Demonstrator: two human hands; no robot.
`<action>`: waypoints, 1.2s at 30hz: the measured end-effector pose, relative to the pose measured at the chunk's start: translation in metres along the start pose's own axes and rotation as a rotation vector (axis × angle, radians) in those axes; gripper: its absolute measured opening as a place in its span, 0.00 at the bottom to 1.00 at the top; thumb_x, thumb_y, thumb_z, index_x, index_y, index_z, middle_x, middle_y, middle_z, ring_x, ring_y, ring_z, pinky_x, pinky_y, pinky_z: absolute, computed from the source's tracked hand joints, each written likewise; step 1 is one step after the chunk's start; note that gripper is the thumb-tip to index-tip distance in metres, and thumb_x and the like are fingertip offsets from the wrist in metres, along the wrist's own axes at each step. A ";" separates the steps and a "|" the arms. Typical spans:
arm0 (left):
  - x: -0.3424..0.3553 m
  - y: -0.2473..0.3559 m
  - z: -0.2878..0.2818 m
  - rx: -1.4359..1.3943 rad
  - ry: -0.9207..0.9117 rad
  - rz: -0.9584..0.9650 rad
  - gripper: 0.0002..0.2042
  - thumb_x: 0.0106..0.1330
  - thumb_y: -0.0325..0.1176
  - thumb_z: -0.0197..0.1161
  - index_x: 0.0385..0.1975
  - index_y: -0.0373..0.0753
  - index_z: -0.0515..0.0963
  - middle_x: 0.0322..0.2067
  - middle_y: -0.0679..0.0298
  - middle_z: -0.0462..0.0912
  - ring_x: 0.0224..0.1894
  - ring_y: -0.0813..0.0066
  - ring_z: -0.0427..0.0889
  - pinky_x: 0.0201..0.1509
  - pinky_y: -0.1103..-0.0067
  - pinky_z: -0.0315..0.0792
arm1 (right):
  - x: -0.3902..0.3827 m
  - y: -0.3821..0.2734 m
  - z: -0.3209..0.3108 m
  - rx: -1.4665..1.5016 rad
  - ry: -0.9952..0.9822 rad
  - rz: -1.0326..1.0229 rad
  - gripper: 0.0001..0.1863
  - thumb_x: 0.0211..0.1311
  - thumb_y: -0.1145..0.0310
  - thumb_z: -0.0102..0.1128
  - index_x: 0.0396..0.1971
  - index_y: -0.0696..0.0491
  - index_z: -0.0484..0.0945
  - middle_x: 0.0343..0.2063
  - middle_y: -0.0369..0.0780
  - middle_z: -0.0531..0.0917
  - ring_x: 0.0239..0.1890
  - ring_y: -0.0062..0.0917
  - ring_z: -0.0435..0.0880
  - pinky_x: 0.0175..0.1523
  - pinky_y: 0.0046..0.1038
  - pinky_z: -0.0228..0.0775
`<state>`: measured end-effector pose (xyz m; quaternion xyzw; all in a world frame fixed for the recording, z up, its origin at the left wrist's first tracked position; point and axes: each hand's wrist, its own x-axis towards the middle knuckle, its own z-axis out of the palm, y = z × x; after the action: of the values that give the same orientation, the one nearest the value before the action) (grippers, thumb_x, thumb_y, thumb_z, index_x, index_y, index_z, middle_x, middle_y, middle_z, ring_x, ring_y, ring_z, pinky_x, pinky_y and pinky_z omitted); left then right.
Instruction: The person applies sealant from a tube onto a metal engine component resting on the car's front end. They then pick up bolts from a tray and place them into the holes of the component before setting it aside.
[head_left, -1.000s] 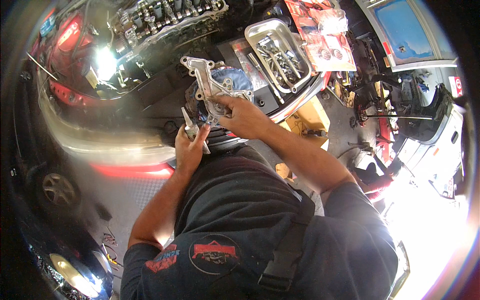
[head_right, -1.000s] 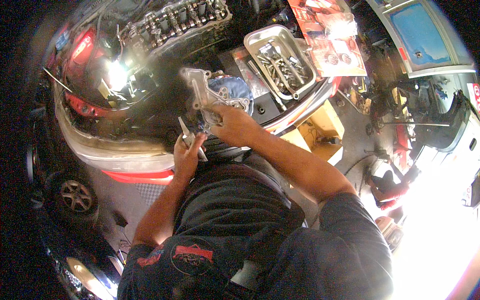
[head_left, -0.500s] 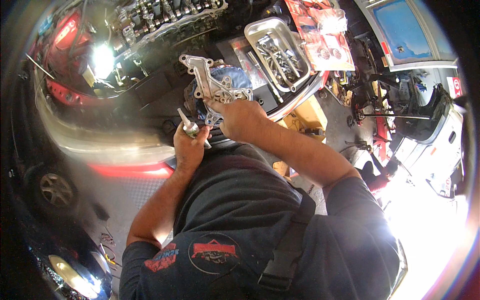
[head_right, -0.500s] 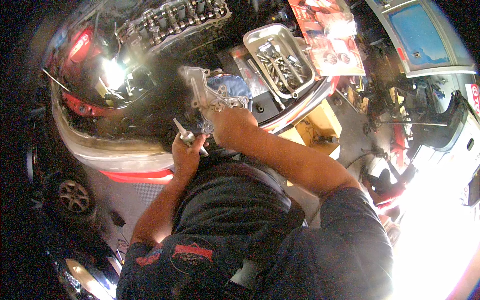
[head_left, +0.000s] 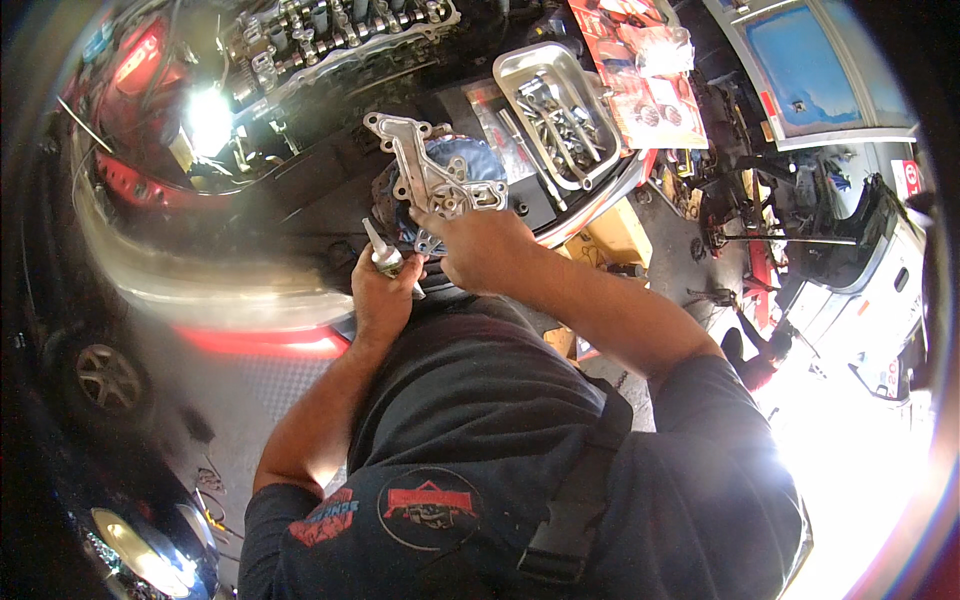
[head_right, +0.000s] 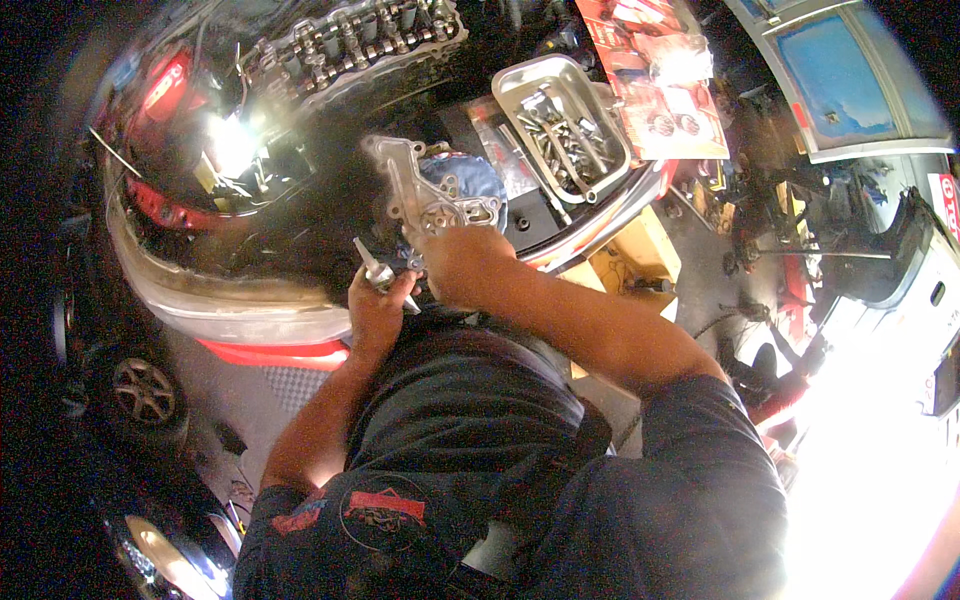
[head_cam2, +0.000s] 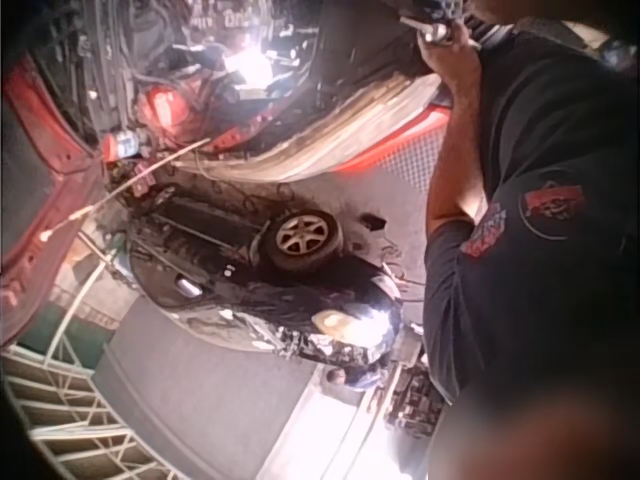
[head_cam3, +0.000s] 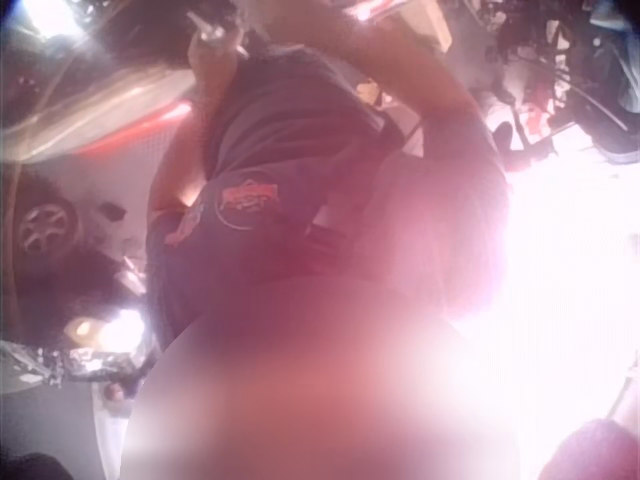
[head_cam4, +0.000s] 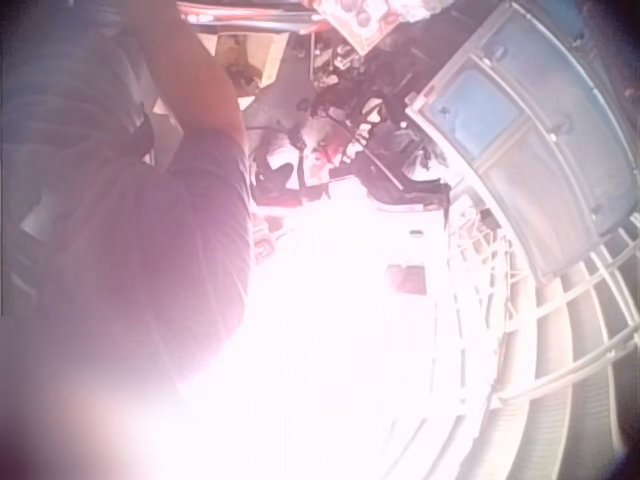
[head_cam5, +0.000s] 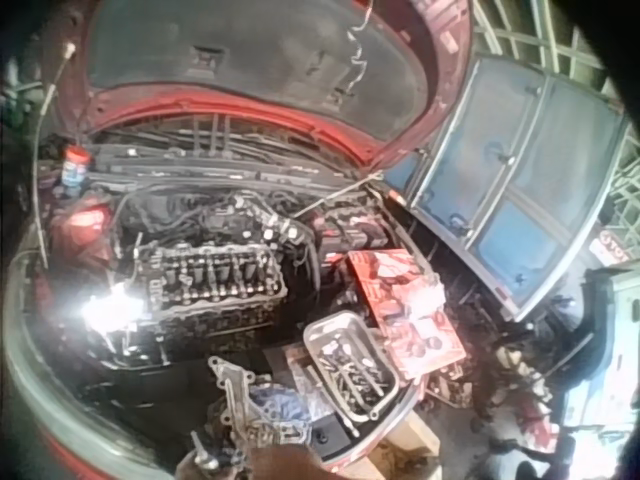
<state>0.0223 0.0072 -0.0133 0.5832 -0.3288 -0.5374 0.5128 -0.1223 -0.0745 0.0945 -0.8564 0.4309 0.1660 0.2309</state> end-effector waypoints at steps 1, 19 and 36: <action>0.000 -0.001 0.000 0.004 -0.005 0.008 0.08 0.62 0.27 0.66 0.37 0.31 0.76 0.31 0.59 0.86 0.28 0.75 0.83 0.34 0.79 0.76 | -0.005 0.000 0.002 0.012 -0.018 0.007 0.33 0.55 0.62 0.61 0.62 0.51 0.68 0.35 0.53 0.85 0.39 0.47 0.86 0.44 0.48 0.78; 0.000 -0.001 0.001 0.006 0.039 -0.014 0.09 0.61 0.25 0.67 0.36 0.30 0.75 0.27 0.61 0.83 0.27 0.75 0.83 0.31 0.79 0.76 | -0.010 0.009 0.025 0.164 0.123 -0.018 0.36 0.54 0.62 0.59 0.66 0.53 0.64 0.28 0.53 0.83 0.34 0.49 0.84 0.44 0.47 0.76; -0.005 -0.007 -0.016 0.165 0.044 0.036 0.35 0.76 0.61 0.35 0.22 0.33 0.74 0.18 0.65 0.75 0.19 0.75 0.70 0.24 0.76 0.63 | -0.026 -0.003 0.006 0.933 0.069 -0.039 0.29 0.58 0.74 0.55 0.63 0.53 0.69 0.22 0.33 0.74 0.25 0.17 0.72 0.35 0.23 0.68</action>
<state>0.0354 0.0176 -0.0198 0.6291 -0.3710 -0.4863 0.4798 -0.1353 -0.0524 0.1032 -0.6741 0.4510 -0.0783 0.5797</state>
